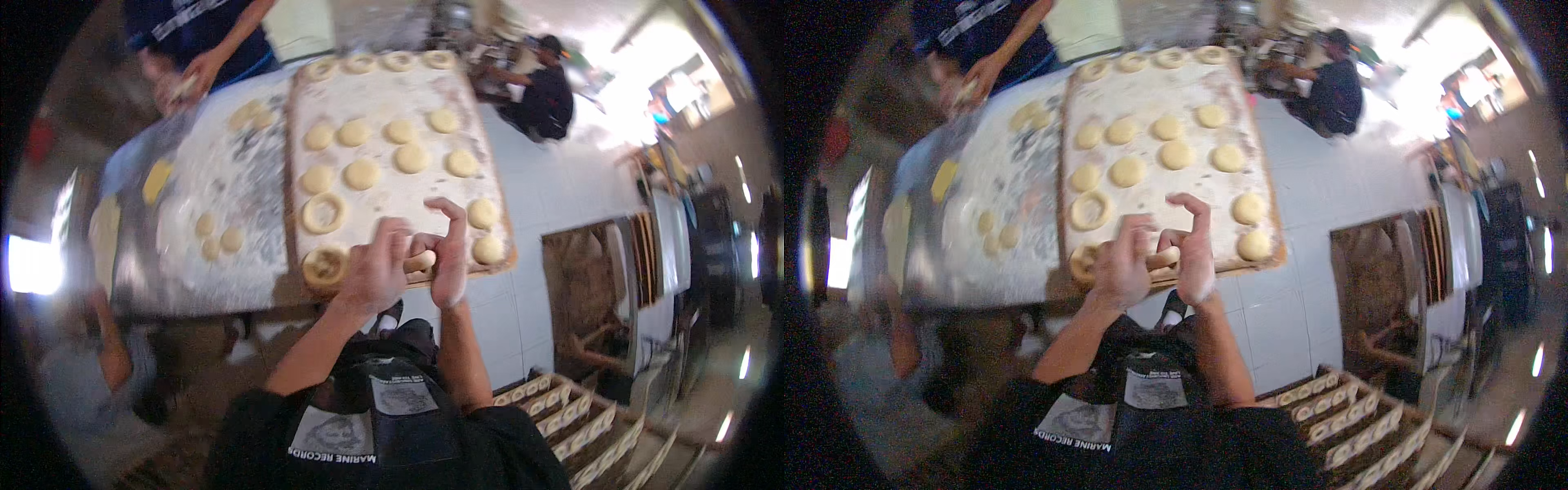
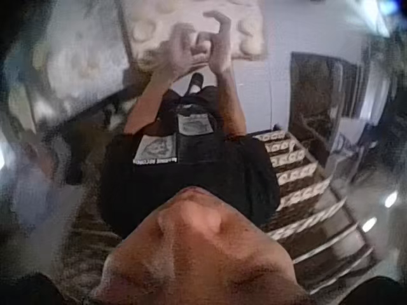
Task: The person shapes small pieces of dough into ring shapes by hand and places them on a floured wooden board. The person then lifts the board and places it onto a multi-tiered wooden rack alongside other boards of shaped dough.
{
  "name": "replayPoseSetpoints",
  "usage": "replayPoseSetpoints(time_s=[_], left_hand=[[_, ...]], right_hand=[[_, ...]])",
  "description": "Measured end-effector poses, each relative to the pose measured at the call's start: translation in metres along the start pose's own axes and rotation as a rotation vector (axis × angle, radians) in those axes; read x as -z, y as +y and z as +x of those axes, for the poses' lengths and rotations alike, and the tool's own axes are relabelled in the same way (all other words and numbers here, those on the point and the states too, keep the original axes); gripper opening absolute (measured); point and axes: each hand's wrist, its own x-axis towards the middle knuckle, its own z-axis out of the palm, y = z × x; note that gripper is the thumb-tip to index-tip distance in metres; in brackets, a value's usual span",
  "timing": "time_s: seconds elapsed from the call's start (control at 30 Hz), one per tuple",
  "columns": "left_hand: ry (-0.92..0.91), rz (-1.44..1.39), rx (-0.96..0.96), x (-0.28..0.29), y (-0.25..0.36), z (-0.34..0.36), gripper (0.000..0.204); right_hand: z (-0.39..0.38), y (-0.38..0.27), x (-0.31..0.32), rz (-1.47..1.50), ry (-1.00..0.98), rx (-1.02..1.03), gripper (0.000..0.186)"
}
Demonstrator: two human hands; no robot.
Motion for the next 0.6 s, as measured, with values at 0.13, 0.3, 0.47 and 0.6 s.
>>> replayPoseSetpoints(time_s=[0.13, 0.3, 0.47, 0.6], left_hand=[[-0.109, -0.087, 0.268, -0.004, 0.004, -0.032, 0.017], [-0.138, 0.078, 0.253, 0.013, -0.015, 0.002, 0.024], [-0.063, 0.094, 0.404, 0.038, -0.044, 0.008, 0.039], [-0.082, 0.085, 0.531, 0.038, -0.05, 0.018, 0.042]], right_hand=[[-0.032, 0.02, 0.013, 0.216, -0.01, -0.029, 0.062], [0.016, 0.036, 0.003, -0.541, -0.081, 0.062, 0.058], [0.018, 0.025, 0.026, -0.077, 0.03, -0.201, 0.057], [0.031, 0.024, 0.021, 0.038, 0.016, -0.533, 0.057]])
